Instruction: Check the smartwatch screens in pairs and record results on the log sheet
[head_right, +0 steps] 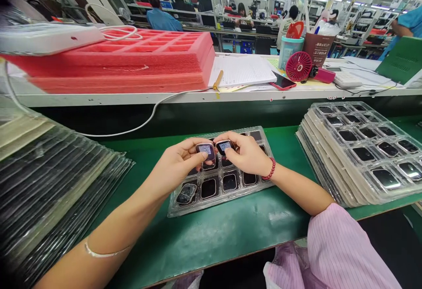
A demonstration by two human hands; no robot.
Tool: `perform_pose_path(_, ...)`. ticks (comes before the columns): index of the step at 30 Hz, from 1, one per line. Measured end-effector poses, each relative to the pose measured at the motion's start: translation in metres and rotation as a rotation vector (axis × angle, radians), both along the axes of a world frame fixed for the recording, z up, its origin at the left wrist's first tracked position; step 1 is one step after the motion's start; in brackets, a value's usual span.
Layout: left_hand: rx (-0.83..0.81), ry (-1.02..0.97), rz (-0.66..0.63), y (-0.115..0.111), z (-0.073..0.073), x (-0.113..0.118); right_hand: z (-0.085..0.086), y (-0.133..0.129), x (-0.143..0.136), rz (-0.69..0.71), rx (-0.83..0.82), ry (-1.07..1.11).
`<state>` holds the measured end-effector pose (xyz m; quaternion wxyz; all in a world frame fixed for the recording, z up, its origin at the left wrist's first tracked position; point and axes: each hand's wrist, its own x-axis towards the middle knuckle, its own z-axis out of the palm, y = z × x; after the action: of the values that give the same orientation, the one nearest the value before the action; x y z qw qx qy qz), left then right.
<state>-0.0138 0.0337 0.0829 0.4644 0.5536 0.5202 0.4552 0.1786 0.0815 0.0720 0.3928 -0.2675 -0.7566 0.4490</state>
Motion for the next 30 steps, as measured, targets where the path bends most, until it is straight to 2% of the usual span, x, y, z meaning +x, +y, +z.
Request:
perform_pose_path(5,0.035,0.005,-0.008,0.001,-0.004,0.002,-0.001,0.004,0.001,0.041,-0.123,0.057)
perform_pose_path(9,0.040,-0.023,-0.030,0.002,-0.005,0.004,-0.005,0.007,0.001,-0.020,-0.035,0.021)
perform_pose_path(11,0.055,-0.032,-0.020,0.002,-0.005,0.004,-0.006,0.008,0.002,-0.005,-0.028,-0.005)
perform_pose_path(14,0.080,-0.031,0.008,0.001,-0.004,0.004,-0.002,0.009,0.003,0.059,-0.144,0.003)
perform_pose_path(16,0.059,-0.023,-0.001,0.001,-0.003,0.004,0.000,0.009,0.004,0.047,-0.171,0.017)
perform_pose_path(19,0.029,-0.013,-0.011,0.001,-0.001,0.003,0.001,0.008,0.004,-0.051,-0.043,0.007)
perform_pose_path(21,0.028,-0.019,-0.013,0.001,-0.001,0.003,0.000,0.006,0.004,-0.069,0.037,-0.027)
perform_pose_path(23,0.036,-0.014,-0.019,0.002,-0.001,0.002,0.000,0.005,0.004,-0.019,0.041,-0.063)
perform_pose_path(26,0.054,0.006,-0.012,0.002,-0.001,0.002,0.004,0.003,0.004,0.072,-0.039,-0.054)
perform_pose_path(30,0.059,-0.013,-0.016,0.001,0.000,0.002,0.007,0.002,0.005,0.114,-0.109,-0.016)
